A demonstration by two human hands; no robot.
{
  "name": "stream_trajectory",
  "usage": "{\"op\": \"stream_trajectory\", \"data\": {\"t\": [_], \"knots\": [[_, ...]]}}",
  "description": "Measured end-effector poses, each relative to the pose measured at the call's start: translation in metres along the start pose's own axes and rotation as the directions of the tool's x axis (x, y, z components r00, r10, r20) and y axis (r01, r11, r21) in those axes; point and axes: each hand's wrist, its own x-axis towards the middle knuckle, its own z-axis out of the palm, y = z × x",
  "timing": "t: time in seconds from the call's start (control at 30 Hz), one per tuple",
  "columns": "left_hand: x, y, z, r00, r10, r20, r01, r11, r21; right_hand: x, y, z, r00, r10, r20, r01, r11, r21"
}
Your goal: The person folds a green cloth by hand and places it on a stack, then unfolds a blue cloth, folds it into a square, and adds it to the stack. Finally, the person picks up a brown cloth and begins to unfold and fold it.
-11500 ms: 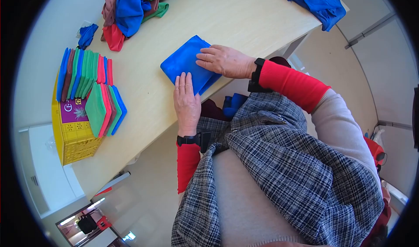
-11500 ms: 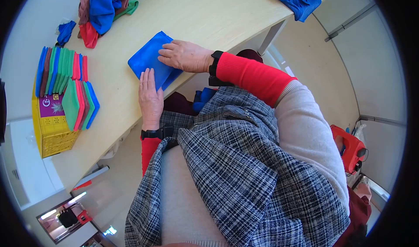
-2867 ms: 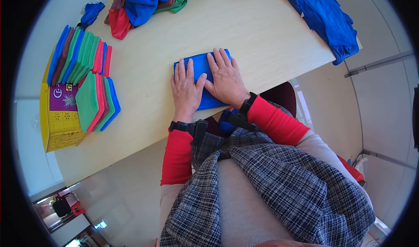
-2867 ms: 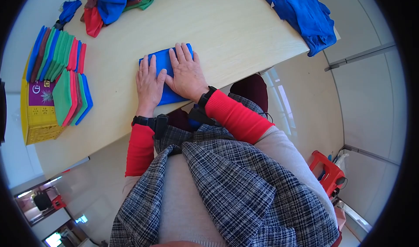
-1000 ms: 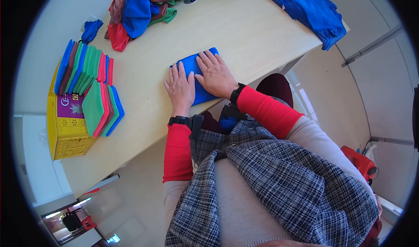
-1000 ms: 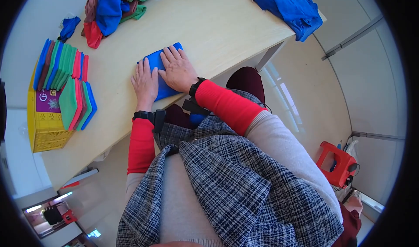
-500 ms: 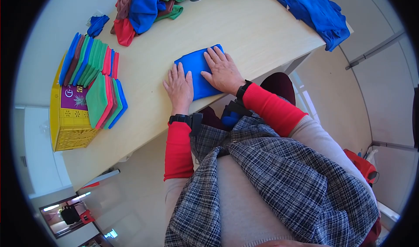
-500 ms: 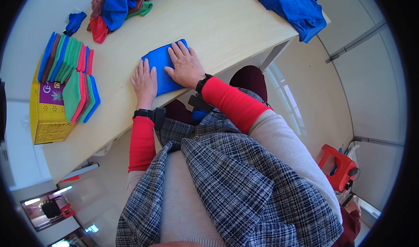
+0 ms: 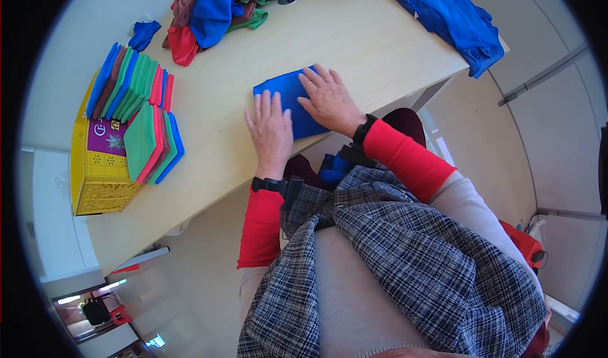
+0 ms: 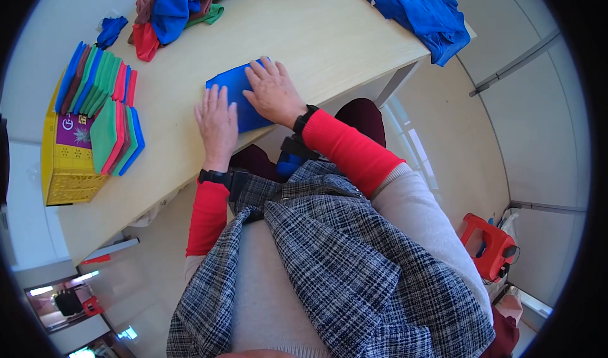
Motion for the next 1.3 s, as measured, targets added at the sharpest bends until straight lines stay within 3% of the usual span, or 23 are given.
{"op": "stream_trajectory", "data": {"t": [0.1,0.37,0.53,0.67,0.77,0.93,1.03,1.13,1.2,1.27,1.3], "knots": [[0.001,0.017,0.009,0.993,0.087,0.075,-0.078,0.991,-0.107,0.020,-0.010,0.011,0.996,-0.066,-0.055,0.071,0.993,0.097],[-0.011,0.017,0.019,0.996,0.075,0.054,-0.073,0.996,-0.051,0.022,0.004,0.041,0.991,-0.126,-0.038,0.128,0.990,0.061],[-0.015,0.018,0.012,0.995,0.103,0.010,-0.103,0.994,-0.040,0.031,0.014,0.035,0.999,-0.042,-0.018,0.043,0.999,0.034],[-0.032,0.024,-0.013,0.974,0.220,0.062,-0.214,0.973,-0.088,0.031,0.011,0.034,0.999,-0.045,-0.003,0.045,0.999,0.009],[-0.042,0.006,-0.017,0.966,0.246,0.077,-0.249,0.968,0.037,0.020,0.002,0.023,1.000,0.027,-0.002,-0.027,0.999,-0.018],[-0.029,-0.045,-0.018,0.989,0.134,0.054,-0.141,0.981,0.136,-0.015,-0.015,-0.016,0.985,0.091,0.144,-0.090,0.996,-0.010],[-0.019,-0.060,-0.015,0.995,0.090,0.048,-0.098,0.973,0.209,-0.032,-0.019,-0.024,0.978,0.030,0.207,-0.027,0.999,-0.020],[-0.014,-0.060,-0.013,1.000,0.001,0.014,0.000,0.997,-0.081,-0.021,-0.028,-0.041,0.983,0.014,0.183,0.005,0.995,-0.104],[-0.004,-0.055,-0.005,1.000,-0.002,0.009,0.003,0.997,-0.083,-0.008,-0.034,-0.034,0.985,0.011,0.170,0.014,0.989,-0.145],[0.003,-0.048,0.006,1.000,-0.017,-0.006,0.016,0.996,-0.087,0.015,-0.042,-0.008,0.979,-0.198,0.041,0.196,0.980,0.040],[0.004,-0.046,0.010,1.000,-0.010,-0.002,0.010,0.996,-0.086,0.023,-0.049,0.004,0.981,-0.191,0.039,0.189,0.981,0.042]]}}
